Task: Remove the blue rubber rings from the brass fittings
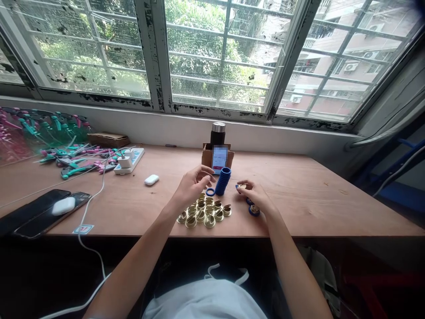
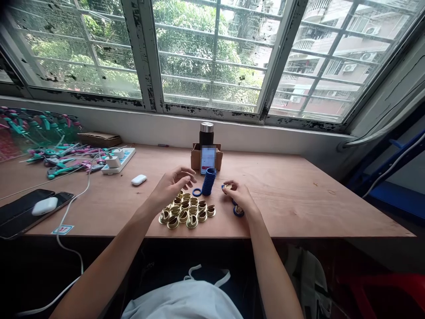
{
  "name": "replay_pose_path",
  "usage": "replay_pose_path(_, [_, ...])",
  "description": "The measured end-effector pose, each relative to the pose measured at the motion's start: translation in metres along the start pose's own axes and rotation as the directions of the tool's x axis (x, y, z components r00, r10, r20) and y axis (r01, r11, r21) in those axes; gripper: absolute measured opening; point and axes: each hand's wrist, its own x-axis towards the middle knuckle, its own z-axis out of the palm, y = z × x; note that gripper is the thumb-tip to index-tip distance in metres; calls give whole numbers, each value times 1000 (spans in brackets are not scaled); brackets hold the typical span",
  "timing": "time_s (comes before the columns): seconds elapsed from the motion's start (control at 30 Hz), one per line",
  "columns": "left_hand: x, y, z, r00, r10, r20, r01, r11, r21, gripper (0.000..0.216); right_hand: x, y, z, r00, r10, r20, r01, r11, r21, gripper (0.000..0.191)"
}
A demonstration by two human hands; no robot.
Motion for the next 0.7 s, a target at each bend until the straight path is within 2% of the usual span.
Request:
replay_pose_path(0.1, [-1, 0, 0, 1000, -7, 13, 7, 1000, -7, 21, -1, -9, 5, 998, -54, -18, 54, 999, -4, 45])
replay_pose_path(0.17, [-1, 0, -1, 1000, -10, 28, 10, 1000, -15, 21, -4, -18, 4, 993, -97, -72, 95, 995, -38, 46])
replay_pose_path(0.27, [-2, -2, -2, 995, -15, 98, 17, 1000, -10, 24, -13, -35, 1, 975, -173, -140, 173, 985, -16, 47])
replay_pose_path(0.4, [-4, -2, -1, 981, -11, 192, 12, 1000, -3, 32, -29, -62, 1, 953, -278, -117, 287, 956, 66, 46])
replay_pose_path(0.47, [-6, -1, 1, 964, -25, 265, 26, 1000, 0, 36, -36, -74, 6, 930, -347, -118, 358, 930, 86, 40])
replay_pose_path(0.6, [-11, 2, 8, 890, -47, 453, 79, 996, -51, 42, -47, -91, 22, 866, -477, -150, 499, 840, 214, 26])
replay_pose_path(0.7, [-12, 3, 12, 878, -7, 479, 87, 986, -144, 43, -52, -97, 34, 832, -533, -157, 555, 803, 218, 17])
